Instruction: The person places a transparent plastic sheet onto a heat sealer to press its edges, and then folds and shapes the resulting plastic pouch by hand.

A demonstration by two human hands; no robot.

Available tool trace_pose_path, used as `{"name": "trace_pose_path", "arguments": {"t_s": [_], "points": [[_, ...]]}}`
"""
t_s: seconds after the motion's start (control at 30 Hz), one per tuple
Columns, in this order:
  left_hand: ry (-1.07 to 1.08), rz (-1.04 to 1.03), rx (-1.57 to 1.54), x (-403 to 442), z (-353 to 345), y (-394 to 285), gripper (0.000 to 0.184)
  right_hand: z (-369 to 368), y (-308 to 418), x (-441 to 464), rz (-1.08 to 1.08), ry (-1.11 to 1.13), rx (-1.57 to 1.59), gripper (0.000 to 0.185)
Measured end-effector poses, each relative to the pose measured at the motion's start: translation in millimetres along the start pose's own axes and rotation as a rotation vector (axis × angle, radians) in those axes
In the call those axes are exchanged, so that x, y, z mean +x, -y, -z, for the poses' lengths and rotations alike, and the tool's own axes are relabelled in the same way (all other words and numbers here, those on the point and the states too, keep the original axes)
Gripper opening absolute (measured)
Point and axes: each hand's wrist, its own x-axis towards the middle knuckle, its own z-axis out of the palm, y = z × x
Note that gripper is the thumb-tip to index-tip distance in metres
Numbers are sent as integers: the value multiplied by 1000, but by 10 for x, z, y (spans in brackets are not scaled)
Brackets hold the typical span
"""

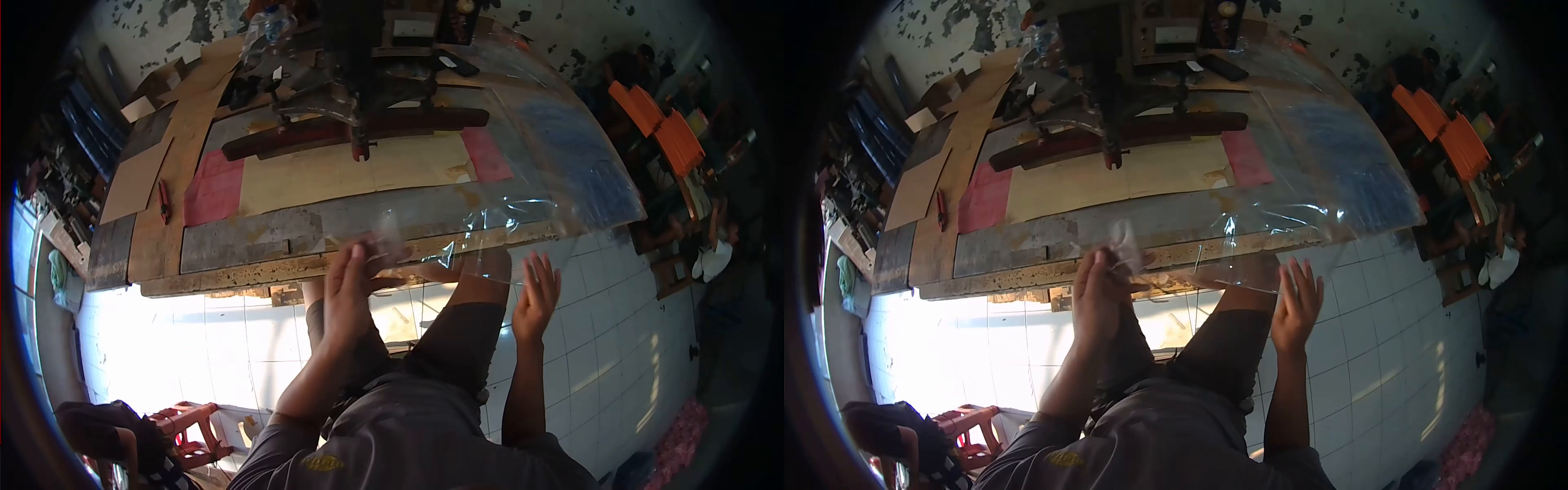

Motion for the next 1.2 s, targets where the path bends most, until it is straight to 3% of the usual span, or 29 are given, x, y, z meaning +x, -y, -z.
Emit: {"name": "trace_pose_path", "arguments": {"t_s": [0.03,0.07,0.1,0.17,0.23,0.3,0.33,0.4,0.47,0.57,0.8,0.9,0.97,1.17,1.2], "points": [[-35,12,-1,-85,151,-9,37,55,28,55,-4,-42,46,42],[-131,-11,180,-214,261,-39,37,119,80,111,28,-204,28,35],[-222,-31,361,-345,347,-98,38,229,92,133,43,-219,37,32],[-365,-61,273,-521,529,-277,43,416,122,139,66,-253,52,27],[-562,-398,394,-601,479,-342,51,641,236,230,128,-242,51,28],[-622,-613,907,-802,346,-407,57,832,342,270,143,-182,63,31],[-389,-733,1093,-953,291,-430,59,909,434,357,160,-163,65,37],[411,-752,1133,-869,198,-432,71,1007,548,487,180,-99,98,39],[503,-496,1119,-898,-343,-330,83,1170,639,548,218,-37,106,40],[399,-492,1233,-965,-492,170,91,1358,763,581,240,51,117,41],[396,-567,980,-1103,-521,144,73,1475,953,530,-8,233,175,41],[459,-579,1036,-1223,-604,223,72,1482,1025,551,-53,296,238,40],[436,-602,1057,-1208,-557,311,61,1460,1051,565,-78,335,301,38],[213,-709,1071,-885,-284,-54,29,1535,1042,577,-5,438,521,33],[174,-638,1033,-874,-255,-142,26,1521,1044,582,31,453,547,32]]}}
